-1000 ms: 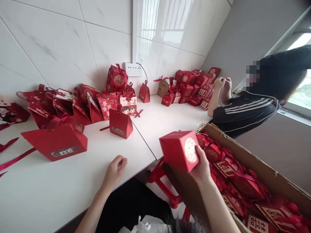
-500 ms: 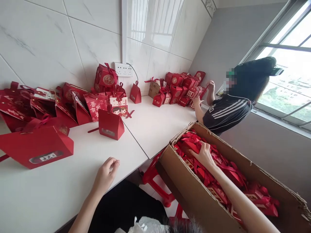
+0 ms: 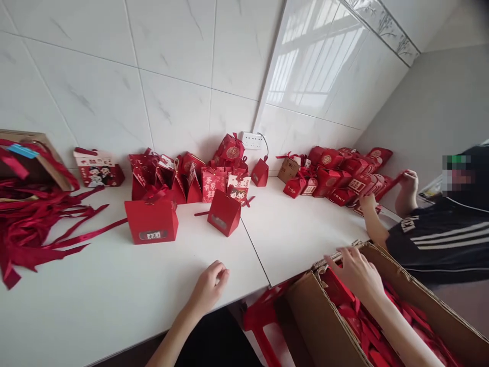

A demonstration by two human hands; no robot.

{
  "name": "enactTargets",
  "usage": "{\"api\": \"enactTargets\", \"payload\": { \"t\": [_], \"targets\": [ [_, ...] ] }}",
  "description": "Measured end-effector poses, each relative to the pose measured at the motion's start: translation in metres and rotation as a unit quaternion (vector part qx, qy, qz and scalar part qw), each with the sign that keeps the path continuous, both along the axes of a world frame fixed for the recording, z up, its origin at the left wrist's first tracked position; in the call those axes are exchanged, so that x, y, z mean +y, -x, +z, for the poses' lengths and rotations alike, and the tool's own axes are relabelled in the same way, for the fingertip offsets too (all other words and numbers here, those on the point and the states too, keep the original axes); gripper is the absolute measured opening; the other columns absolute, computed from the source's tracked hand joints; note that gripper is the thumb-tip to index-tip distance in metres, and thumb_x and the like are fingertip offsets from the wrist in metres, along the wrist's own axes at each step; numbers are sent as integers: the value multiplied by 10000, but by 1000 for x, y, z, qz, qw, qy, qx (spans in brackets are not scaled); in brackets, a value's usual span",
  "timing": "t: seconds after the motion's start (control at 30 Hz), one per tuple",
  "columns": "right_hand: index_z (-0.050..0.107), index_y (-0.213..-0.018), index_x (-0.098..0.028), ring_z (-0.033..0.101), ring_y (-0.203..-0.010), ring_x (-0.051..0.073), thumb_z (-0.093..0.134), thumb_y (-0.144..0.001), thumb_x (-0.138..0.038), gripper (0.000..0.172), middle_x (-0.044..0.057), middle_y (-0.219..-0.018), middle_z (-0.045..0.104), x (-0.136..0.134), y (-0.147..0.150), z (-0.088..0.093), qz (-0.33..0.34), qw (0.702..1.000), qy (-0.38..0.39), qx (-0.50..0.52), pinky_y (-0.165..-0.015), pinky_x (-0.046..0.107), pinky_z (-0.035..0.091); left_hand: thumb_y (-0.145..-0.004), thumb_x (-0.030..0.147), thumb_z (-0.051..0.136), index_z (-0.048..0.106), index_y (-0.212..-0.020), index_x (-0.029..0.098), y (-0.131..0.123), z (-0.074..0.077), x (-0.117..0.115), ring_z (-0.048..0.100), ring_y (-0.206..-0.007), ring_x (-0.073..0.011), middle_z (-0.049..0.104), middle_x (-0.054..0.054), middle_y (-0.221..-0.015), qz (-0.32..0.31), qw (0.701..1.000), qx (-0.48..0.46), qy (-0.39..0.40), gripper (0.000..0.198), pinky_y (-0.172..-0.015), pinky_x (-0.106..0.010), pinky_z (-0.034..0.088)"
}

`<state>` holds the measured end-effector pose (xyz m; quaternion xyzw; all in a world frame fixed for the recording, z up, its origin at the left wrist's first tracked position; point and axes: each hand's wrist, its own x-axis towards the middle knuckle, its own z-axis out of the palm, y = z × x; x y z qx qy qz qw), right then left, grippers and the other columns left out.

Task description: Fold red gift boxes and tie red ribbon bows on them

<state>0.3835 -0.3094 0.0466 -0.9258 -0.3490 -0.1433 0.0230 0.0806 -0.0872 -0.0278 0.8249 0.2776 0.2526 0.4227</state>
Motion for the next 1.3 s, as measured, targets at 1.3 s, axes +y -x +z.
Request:
{"api": "enactTargets", "payload": {
  "t": [1.3],
  "targets": [
    [581,-867,-230,556,-752,155,681,-733,-465,289,2,-814,580,148,152,52,316,554,-504,582,-658,254,461,-683,556,633,470,-1205,275,39,37,-42,644,-893,-294,622,-98,-1027,148,965,-215,-15,615,-739,-431,593]
  ]
}}
